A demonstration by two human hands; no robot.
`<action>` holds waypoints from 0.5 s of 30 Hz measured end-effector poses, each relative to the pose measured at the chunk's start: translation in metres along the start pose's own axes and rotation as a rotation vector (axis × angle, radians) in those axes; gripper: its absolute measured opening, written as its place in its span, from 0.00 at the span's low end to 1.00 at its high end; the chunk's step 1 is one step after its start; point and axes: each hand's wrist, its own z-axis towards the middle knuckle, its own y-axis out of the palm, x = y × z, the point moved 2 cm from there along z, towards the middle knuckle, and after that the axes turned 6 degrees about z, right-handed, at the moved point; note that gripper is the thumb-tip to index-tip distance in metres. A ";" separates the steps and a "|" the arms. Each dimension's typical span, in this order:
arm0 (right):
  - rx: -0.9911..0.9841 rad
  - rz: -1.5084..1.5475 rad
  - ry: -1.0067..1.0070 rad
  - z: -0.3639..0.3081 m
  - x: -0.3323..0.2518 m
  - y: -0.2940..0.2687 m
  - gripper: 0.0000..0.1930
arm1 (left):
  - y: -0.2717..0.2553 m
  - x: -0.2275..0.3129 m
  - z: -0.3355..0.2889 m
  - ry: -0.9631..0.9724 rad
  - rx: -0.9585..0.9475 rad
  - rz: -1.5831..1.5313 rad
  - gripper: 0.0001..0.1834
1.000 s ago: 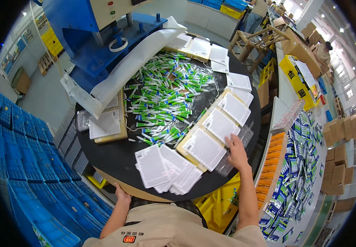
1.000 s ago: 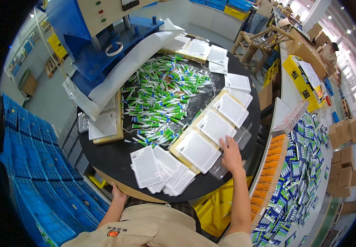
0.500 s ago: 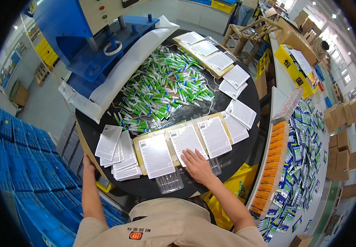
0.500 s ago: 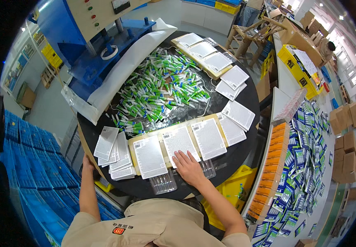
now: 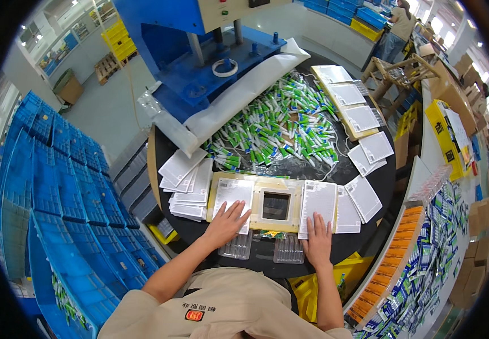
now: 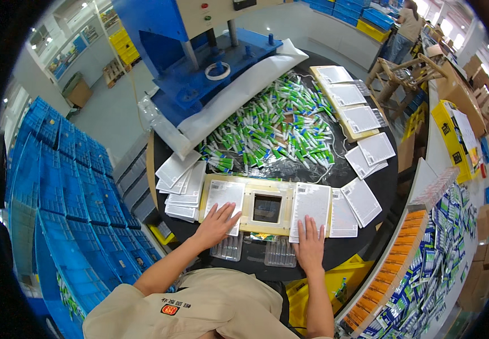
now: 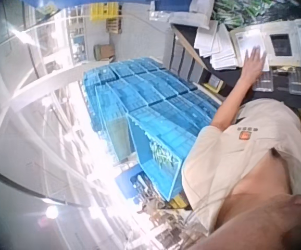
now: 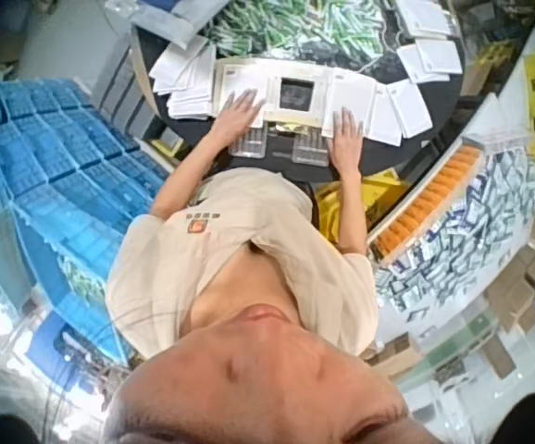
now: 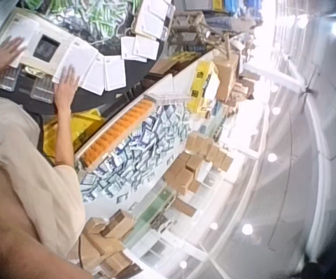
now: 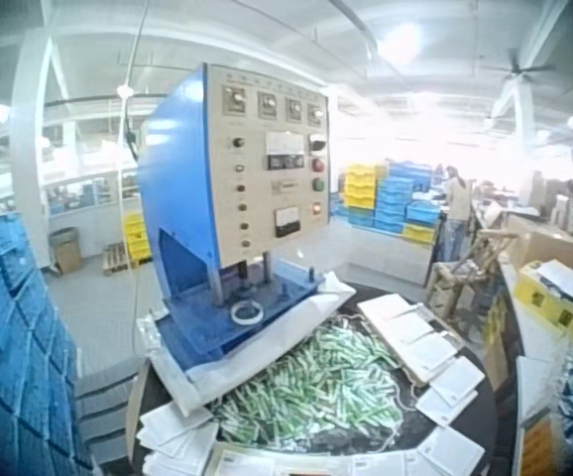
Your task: The person repeatedly picks green cylindrical batteries from a pile and places them into a three-slot wooden jig. After filling the slots, the person covers the jig with white paper sheets, then removes the sheets and repeats the cycle. The person handles batteries and paper sheets by hand throughout the clip.
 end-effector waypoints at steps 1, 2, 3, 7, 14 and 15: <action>-0.019 0.027 -0.067 0.001 0.003 -0.002 0.40 | 0.002 -0.003 -0.001 0.008 0.011 -0.041 0.49; -0.041 0.036 -0.103 0.004 0.008 -0.006 0.40 | 0.004 -0.005 0.000 0.037 0.016 -0.090 0.49; -0.061 0.043 -0.129 0.007 0.014 -0.012 0.40 | 0.005 -0.006 0.001 0.025 0.023 -0.106 0.49; -0.058 0.150 -0.119 0.018 0.029 -0.062 0.34 | -0.016 -0.011 0.003 0.023 0.041 -0.231 0.45; 0.101 0.501 -0.239 0.011 -0.017 -0.169 0.16 | -0.138 -0.013 0.031 0.021 0.325 -0.245 0.16; 0.055 0.590 -0.280 0.011 -0.030 -0.165 0.14 | -0.153 0.004 0.041 0.141 0.328 -0.299 0.17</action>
